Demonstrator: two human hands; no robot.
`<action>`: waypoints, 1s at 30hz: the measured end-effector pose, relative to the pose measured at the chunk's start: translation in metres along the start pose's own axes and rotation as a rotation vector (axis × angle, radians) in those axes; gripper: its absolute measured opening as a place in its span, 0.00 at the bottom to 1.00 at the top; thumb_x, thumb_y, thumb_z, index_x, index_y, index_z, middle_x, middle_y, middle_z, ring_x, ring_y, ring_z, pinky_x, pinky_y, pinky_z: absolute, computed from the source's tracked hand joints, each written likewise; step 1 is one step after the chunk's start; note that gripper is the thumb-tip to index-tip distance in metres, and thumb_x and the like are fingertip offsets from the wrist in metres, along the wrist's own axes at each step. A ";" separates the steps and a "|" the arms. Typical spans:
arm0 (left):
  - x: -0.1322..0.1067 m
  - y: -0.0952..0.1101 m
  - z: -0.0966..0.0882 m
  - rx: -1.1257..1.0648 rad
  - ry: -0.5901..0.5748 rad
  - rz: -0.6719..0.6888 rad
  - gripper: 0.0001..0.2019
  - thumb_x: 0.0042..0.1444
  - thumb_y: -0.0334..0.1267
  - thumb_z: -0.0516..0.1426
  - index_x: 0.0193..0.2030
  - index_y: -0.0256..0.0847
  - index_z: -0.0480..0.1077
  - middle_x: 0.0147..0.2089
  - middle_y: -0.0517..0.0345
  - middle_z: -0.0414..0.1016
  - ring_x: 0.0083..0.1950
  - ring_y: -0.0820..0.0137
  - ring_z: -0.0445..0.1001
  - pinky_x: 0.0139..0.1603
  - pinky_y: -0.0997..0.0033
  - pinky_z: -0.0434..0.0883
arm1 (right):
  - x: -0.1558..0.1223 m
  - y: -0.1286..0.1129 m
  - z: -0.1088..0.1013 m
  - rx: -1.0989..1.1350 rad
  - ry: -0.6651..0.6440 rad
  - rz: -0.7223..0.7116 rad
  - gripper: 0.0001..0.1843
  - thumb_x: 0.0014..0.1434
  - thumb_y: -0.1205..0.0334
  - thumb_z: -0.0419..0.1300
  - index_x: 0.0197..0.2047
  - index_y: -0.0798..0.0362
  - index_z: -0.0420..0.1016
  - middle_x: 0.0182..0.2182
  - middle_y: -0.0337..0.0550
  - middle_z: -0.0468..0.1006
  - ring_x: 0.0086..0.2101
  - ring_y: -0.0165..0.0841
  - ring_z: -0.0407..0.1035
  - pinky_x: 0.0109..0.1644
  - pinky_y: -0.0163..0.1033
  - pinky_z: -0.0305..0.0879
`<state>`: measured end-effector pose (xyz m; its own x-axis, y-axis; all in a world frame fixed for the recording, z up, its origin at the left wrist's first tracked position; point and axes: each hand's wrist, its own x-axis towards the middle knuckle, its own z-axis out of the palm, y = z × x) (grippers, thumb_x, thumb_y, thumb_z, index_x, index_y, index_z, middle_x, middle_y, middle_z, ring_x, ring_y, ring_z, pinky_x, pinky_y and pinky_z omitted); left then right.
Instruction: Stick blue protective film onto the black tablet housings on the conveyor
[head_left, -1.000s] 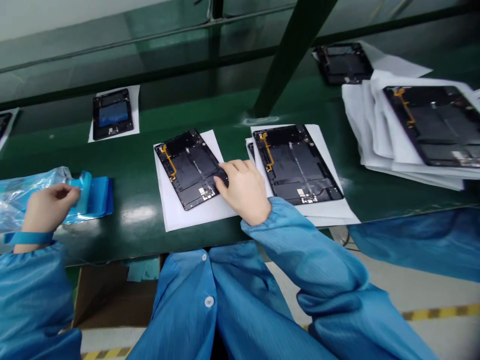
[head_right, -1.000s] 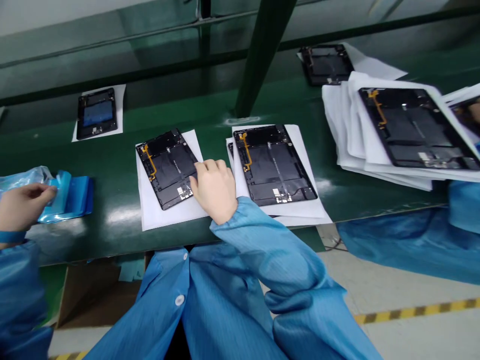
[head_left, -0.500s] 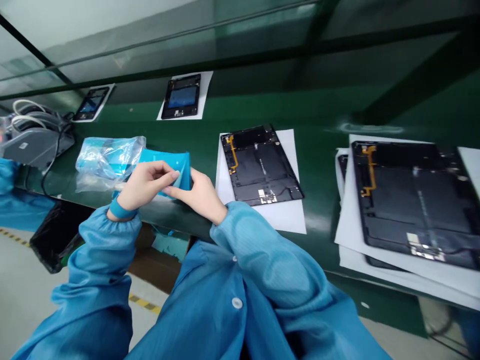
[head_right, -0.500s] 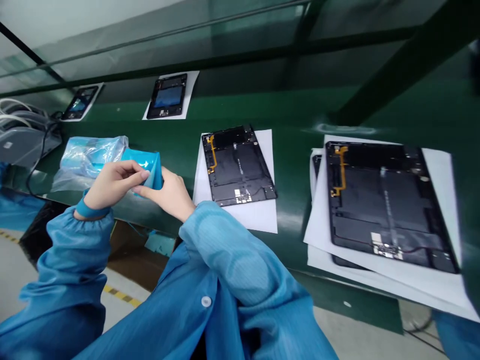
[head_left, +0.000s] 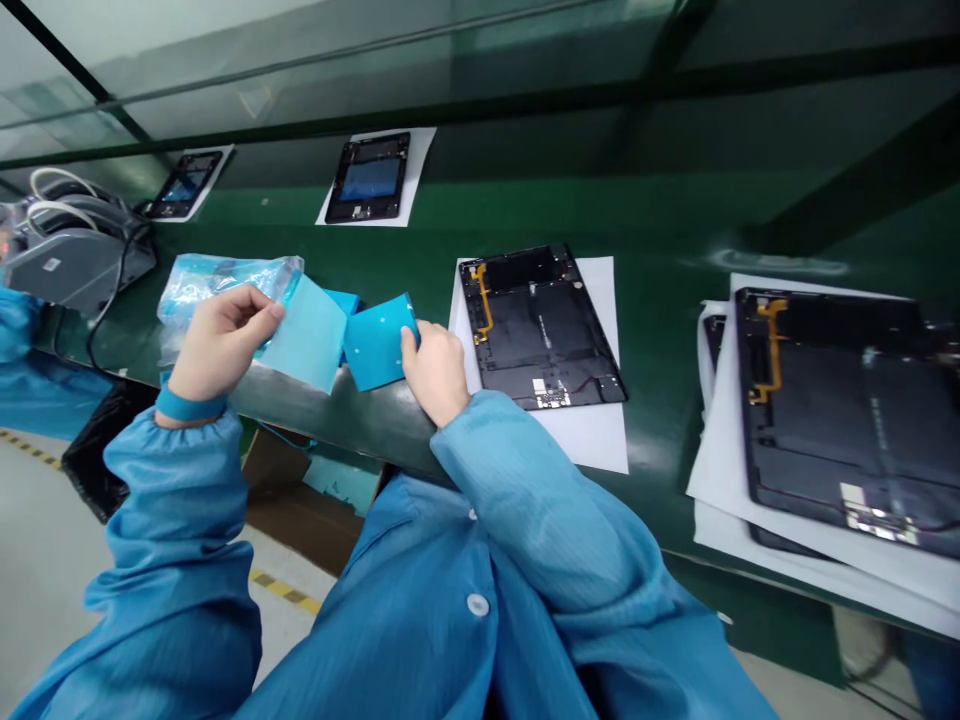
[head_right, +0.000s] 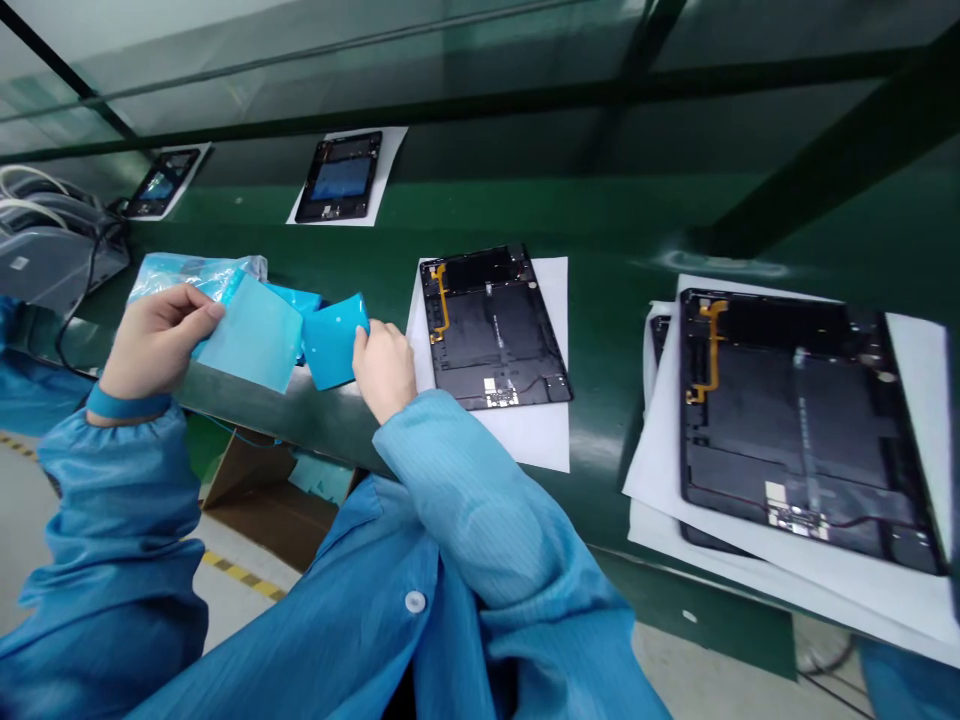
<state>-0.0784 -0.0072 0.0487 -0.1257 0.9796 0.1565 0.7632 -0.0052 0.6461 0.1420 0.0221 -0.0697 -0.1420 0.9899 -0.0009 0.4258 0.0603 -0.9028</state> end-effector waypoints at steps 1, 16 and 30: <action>-0.004 0.001 0.000 0.009 0.027 0.000 0.12 0.55 0.45 0.60 0.27 0.41 0.68 0.22 0.64 0.62 0.24 0.76 0.57 0.25 0.72 0.55 | -0.003 -0.006 -0.001 -0.074 0.033 -0.047 0.21 0.69 0.59 0.51 0.57 0.63 0.73 0.52 0.63 0.74 0.54 0.50 0.66 0.61 0.56 0.61; -0.021 0.003 0.010 0.137 0.194 0.035 0.10 0.59 0.41 0.58 0.29 0.41 0.65 0.23 0.65 0.64 0.24 0.76 0.60 0.26 0.73 0.58 | 0.008 0.004 0.022 -0.627 0.042 -0.286 0.27 0.66 0.54 0.60 0.62 0.63 0.71 0.62 0.68 0.69 0.61 0.61 0.59 0.62 0.72 0.55; -0.052 0.009 0.040 -0.205 -0.101 0.088 0.17 0.62 0.52 0.60 0.31 0.40 0.70 0.28 0.60 0.72 0.30 0.73 0.69 0.33 0.72 0.67 | -0.037 -0.041 0.017 0.482 -0.267 -0.170 0.26 0.53 0.54 0.67 0.54 0.55 0.74 0.42 0.46 0.82 0.34 0.33 0.77 0.40 0.39 0.77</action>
<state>-0.0396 -0.0498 0.0171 0.0077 0.9886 0.1502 0.6224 -0.1223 0.7731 0.1148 -0.0195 -0.0395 -0.4197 0.9011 0.1090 -0.0690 0.0881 -0.9937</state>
